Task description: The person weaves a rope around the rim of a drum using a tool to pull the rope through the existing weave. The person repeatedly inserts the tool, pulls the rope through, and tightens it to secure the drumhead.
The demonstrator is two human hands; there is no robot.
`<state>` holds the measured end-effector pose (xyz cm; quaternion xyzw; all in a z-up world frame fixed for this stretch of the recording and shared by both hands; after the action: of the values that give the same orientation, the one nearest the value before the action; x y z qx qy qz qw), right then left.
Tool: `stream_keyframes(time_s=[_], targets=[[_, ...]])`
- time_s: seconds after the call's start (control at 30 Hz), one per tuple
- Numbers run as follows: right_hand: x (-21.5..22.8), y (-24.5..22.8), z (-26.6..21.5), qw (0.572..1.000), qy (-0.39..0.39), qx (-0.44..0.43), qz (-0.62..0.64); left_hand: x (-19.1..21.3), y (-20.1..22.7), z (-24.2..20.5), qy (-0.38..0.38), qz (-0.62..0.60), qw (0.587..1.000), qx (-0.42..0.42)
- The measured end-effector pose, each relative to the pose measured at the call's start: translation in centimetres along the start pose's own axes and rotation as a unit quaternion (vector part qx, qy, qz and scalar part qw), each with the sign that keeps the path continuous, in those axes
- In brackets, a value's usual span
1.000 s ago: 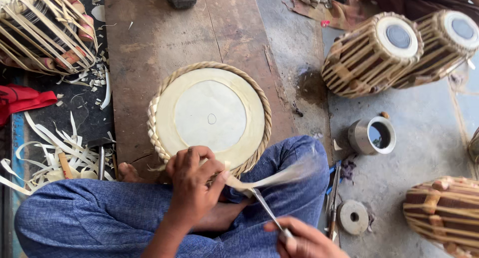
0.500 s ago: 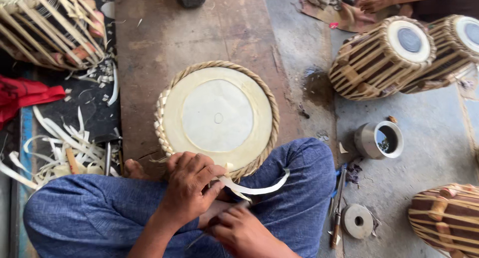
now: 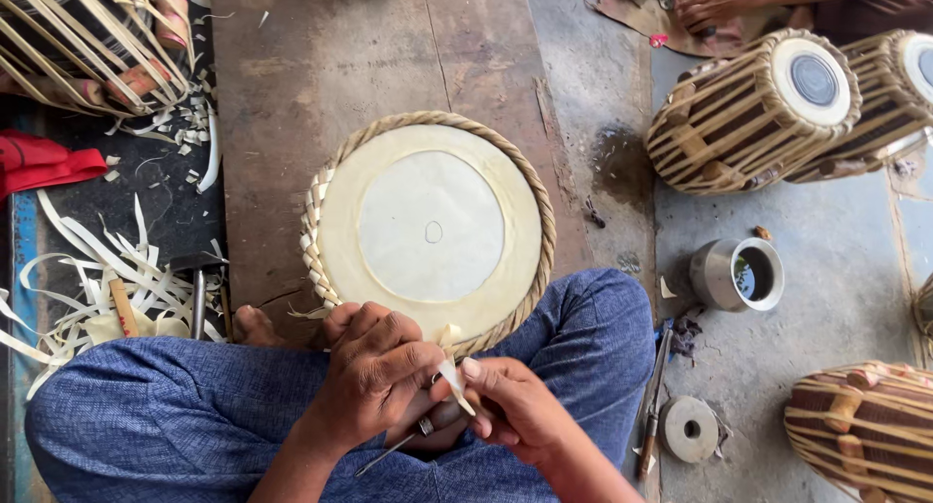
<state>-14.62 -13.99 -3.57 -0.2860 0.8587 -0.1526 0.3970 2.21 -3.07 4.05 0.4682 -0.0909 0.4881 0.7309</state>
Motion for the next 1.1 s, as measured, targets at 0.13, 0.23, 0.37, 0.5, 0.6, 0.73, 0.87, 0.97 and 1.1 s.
stream_keyframes(time_s=[0.13,0.23,0.37,0.5,0.6,0.73,0.87,0.97,1.1], targets=[[-1.4,0.9,0.3,0.989,-0.056,-0.054,0.130,0.5,-0.5,0.3,-0.019,0.001,1.000,-0.001],[-1.9,0.4,0.2,0.995,-0.067,-0.033,0.059,0.6,-0.9,0.6,-0.022,0.005,1.000,0.002],[-1.4,0.1,-1.5,0.986,-0.012,-0.008,-0.164,0.1,-1.0,0.6,-0.017,-0.010,0.999,0.037],[-2.6,-1.2,-3.4,0.952,-0.089,0.092,-0.278,0.1,-1.0,0.8,-0.003,-0.005,0.999,0.051],[-3.4,-1.8,-3.1,0.970,-0.036,0.113,-0.212,0.3,-0.9,0.7,-0.013,-0.013,0.999,0.039],[-3.7,-0.8,-0.5,0.990,0.021,0.092,-0.107,0.7,-0.8,1.0,-0.045,-0.021,0.999,0.021],[-1.5,1.1,-1.1,0.996,0.014,0.085,0.008,1.2,-0.4,1.0,-0.070,-0.001,0.998,-0.012],[1.0,2.0,-2.4,0.990,0.023,0.134,-0.045,0.3,-0.2,0.1,-0.081,0.010,0.997,-0.014],[0.7,0.3,-3.8,0.951,-0.081,0.239,-0.180,-0.6,-1.1,0.0,-0.077,0.043,0.996,0.006]])
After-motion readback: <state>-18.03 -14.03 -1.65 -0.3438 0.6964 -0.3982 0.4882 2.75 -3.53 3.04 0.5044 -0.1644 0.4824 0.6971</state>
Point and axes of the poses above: each hand's wrist, its own z-axis towards the middle knuckle, its own x-axis out of the back of the hand, y = z × x, the point moved 4 cm from there along z, towards the middle knuckle, and after that the axes turned 4 degrees about z, right-handed, at the moved point
